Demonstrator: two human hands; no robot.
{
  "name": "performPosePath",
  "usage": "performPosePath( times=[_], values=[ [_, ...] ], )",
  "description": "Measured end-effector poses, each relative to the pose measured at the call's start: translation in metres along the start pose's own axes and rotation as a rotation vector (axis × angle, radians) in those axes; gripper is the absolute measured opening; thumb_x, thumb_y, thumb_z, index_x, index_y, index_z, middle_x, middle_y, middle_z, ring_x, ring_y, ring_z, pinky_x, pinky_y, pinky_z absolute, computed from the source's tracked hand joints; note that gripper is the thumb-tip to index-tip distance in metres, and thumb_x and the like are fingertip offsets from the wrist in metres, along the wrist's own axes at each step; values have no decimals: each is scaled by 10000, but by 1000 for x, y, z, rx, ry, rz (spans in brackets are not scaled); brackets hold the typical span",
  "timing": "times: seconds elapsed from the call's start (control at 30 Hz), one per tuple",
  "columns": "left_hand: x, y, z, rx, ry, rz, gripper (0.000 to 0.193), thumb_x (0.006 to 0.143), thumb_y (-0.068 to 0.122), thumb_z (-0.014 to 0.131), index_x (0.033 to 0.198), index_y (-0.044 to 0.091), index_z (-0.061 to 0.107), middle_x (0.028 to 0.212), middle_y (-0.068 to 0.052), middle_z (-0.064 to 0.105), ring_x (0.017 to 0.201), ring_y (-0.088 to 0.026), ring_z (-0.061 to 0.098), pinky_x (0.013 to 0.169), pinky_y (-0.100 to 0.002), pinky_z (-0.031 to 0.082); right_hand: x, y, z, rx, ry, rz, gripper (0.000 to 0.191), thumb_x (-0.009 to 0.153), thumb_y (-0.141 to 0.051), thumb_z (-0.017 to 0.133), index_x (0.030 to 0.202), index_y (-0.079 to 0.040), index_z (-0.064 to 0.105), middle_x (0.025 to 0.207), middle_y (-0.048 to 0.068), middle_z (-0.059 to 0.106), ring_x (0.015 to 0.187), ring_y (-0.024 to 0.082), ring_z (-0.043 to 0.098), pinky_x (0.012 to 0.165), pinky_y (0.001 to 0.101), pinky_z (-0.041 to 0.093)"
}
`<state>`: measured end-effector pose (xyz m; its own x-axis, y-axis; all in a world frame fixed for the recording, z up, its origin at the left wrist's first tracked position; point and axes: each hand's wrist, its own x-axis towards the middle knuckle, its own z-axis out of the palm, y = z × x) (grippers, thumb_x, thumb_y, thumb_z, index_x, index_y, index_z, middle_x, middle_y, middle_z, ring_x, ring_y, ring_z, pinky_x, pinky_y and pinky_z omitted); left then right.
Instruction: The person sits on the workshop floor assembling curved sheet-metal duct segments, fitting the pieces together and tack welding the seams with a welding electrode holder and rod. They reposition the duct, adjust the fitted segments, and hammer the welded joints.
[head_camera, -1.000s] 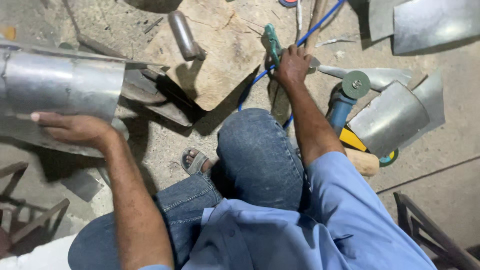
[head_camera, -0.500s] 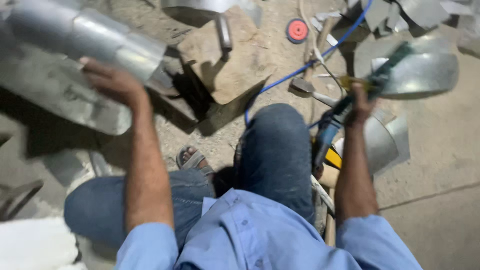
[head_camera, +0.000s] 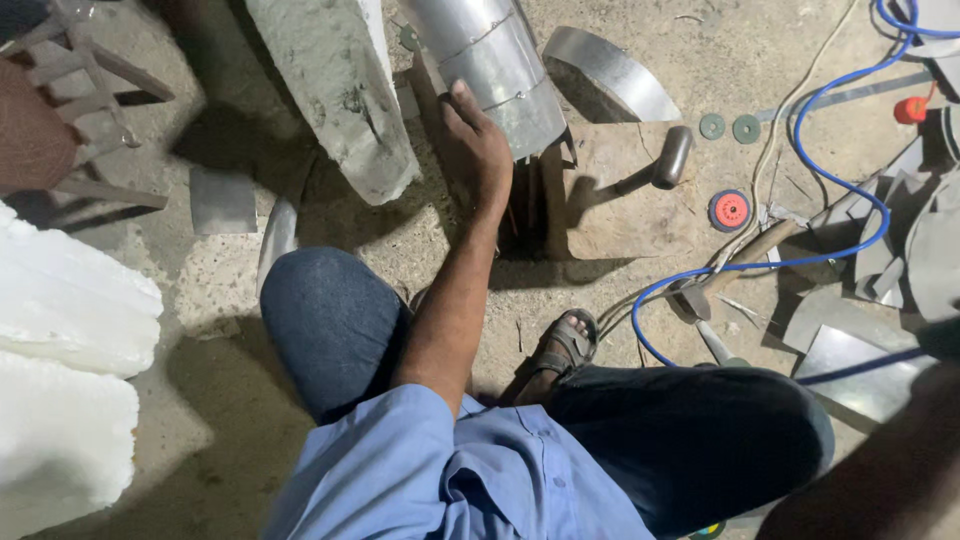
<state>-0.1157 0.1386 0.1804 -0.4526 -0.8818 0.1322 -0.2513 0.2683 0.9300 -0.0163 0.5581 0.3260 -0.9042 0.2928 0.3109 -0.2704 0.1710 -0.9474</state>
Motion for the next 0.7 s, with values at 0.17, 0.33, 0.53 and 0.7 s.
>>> performPosePath(
  times=[0.17,0.33,0.53,0.7],
  values=[
    [0,-15,15,-85,62,96,512,1131,371,368,1039,-54,639,914,-256,686,819,-422,702,675,-478,540,20,-8,100,-5,-300,48,818,924,61,661,1656,-23,306,1185,89,607,993,178,695,818,285,620],
    [7,-15,33,4,96,272,505,1140,363,368,979,-44,619,879,-241,651,791,-391,679,666,-468,538,9,11,132,-135,-485,173,915,907,-52,813,1672,-32,312,1175,101,584,1009,171,650,850,275,588],
    [12,-3,38,66,-45,139,526,1121,383,326,997,-20,641,791,-192,668,710,-328,699,601,-457,543,12,36,119,-155,-529,97,932,887,-112,893,1647,-15,361,1494,101,564,1305,160,604,1111,290,546],
    [10,3,34,146,-86,63,486,1109,368,374,1008,-19,650,793,-215,717,750,-371,738,615,-462,557,16,43,114,-335,-634,-61,943,781,-131,898,1593,-37,428,1290,99,556,1123,161,630,917,261,582]
  ],
)
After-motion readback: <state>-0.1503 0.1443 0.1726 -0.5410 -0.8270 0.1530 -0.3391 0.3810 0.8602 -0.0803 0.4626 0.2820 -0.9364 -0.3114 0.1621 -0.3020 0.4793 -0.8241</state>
